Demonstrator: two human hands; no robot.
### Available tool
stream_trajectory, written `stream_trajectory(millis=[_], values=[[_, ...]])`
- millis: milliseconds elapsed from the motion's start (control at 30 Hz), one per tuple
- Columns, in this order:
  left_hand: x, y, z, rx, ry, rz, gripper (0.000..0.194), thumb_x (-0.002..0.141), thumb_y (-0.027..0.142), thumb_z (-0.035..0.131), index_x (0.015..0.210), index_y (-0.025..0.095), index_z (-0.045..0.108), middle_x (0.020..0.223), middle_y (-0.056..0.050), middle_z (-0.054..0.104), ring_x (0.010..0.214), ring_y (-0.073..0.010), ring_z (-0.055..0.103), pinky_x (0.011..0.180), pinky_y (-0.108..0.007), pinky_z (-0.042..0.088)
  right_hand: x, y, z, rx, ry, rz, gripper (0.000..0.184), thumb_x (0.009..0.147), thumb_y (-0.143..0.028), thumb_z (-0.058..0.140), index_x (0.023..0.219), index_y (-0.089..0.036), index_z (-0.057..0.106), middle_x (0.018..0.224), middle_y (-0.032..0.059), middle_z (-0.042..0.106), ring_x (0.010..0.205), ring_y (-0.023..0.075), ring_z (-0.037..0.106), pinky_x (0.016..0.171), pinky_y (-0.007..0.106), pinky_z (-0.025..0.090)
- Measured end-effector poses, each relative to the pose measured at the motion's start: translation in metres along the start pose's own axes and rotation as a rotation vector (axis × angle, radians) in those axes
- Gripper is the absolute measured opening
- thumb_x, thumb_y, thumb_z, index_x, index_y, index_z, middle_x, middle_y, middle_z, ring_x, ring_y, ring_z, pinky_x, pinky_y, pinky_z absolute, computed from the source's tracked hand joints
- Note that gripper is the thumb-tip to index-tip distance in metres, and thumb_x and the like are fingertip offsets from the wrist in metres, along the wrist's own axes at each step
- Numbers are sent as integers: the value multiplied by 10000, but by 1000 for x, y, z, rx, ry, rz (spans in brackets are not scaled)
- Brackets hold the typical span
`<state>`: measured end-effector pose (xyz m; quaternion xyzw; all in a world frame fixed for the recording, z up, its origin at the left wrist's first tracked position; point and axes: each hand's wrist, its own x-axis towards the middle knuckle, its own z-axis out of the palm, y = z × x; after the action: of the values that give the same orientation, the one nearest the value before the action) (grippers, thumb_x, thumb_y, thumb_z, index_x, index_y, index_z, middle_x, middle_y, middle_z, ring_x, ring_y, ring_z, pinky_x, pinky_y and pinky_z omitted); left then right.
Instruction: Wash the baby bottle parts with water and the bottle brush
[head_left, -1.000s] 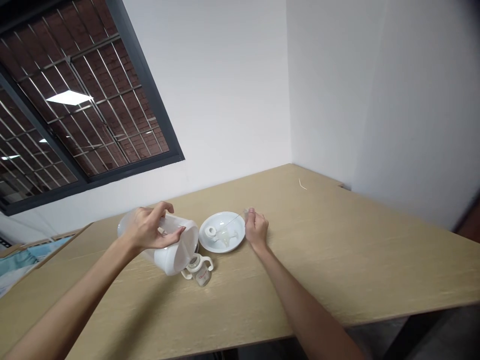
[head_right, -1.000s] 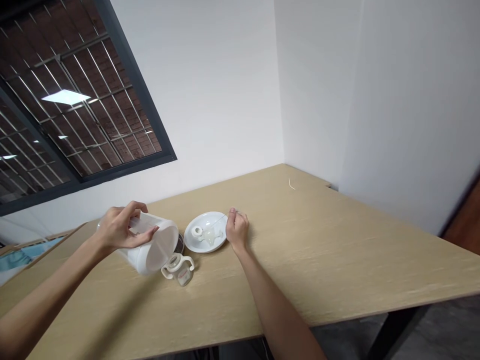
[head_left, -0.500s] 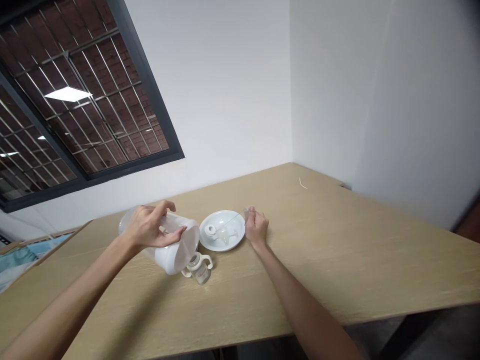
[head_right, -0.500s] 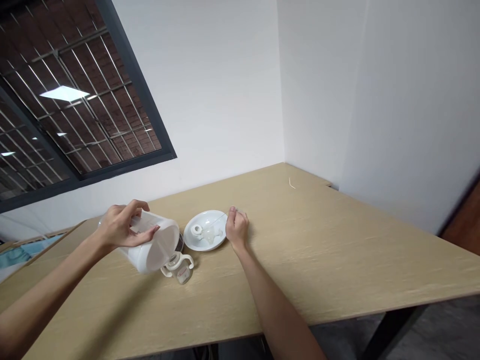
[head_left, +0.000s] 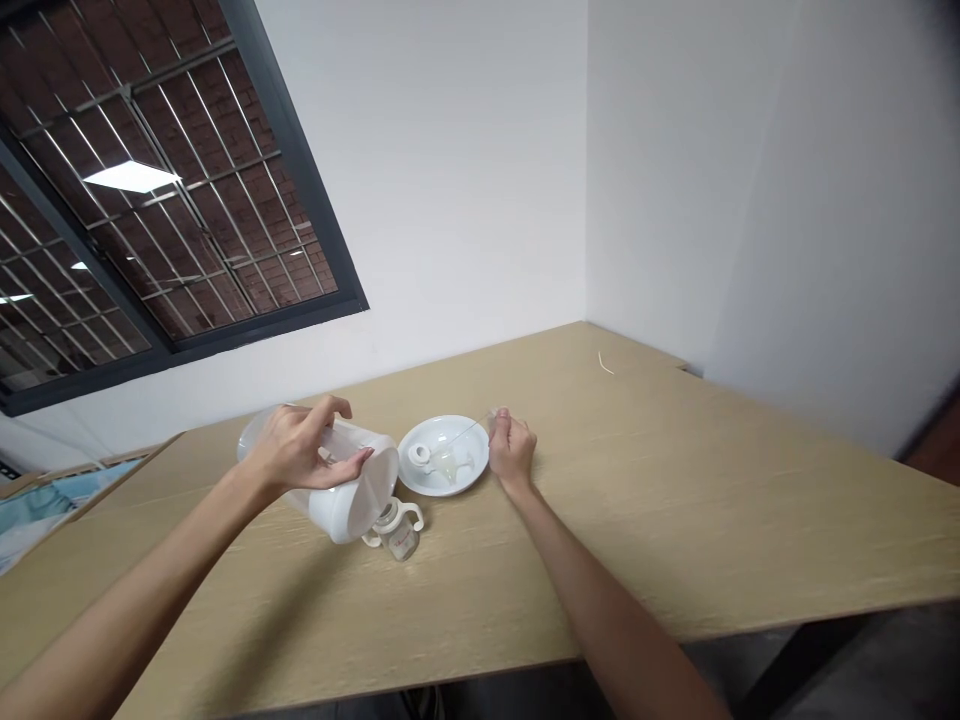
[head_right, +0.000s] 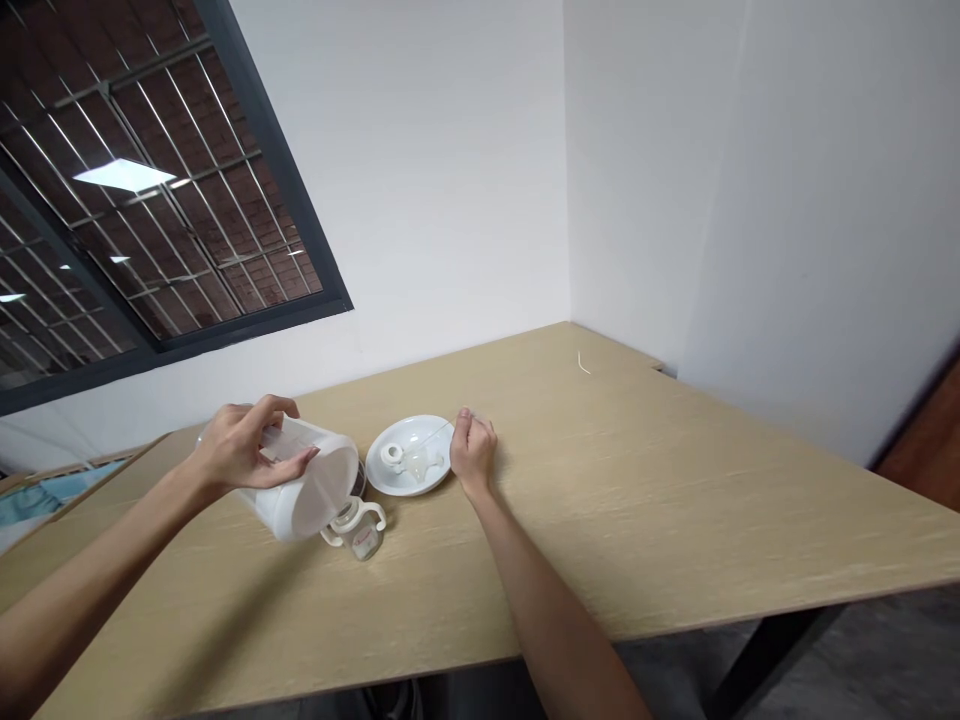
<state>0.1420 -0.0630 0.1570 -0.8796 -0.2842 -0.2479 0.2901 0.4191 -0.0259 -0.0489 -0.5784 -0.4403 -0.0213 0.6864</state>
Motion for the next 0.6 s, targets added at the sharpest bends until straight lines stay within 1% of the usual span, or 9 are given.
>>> stream_trajectory(millis=[133,267,433,600], values=[[1,0,-1,4,38,18,433,703,584,649,903,211,554,531,37,600,400,-132,540,442,-233,403,0,-1,-1,-3,4,-9,535,998,-421,249,529,-229,421,536,46,558,570,180,496,650,316,335],[1,1,-3,5,26,54,432,714,578,651,912,206,554,530,33,602,397,-136,538,442,-239,406,1,-3,-2,-6,3,-15,527,997,-415,251,536,-228,425,538,46,556,574,181,492,644,313,329],[0,-3,0,17,-24,-49,459,694,615,634,904,212,570,512,32,595,410,-145,549,451,-240,409,1,-3,-1,-11,-4,-19,536,999,-410,246,529,-228,429,543,50,564,580,183,495,646,314,332],[-2,-6,1,5,-11,-59,448,681,601,651,902,218,575,534,24,608,435,-158,570,471,-253,424,1,-1,-1,-21,-2,-21,539,998,-424,245,528,-231,424,545,52,564,592,188,499,646,313,332]])
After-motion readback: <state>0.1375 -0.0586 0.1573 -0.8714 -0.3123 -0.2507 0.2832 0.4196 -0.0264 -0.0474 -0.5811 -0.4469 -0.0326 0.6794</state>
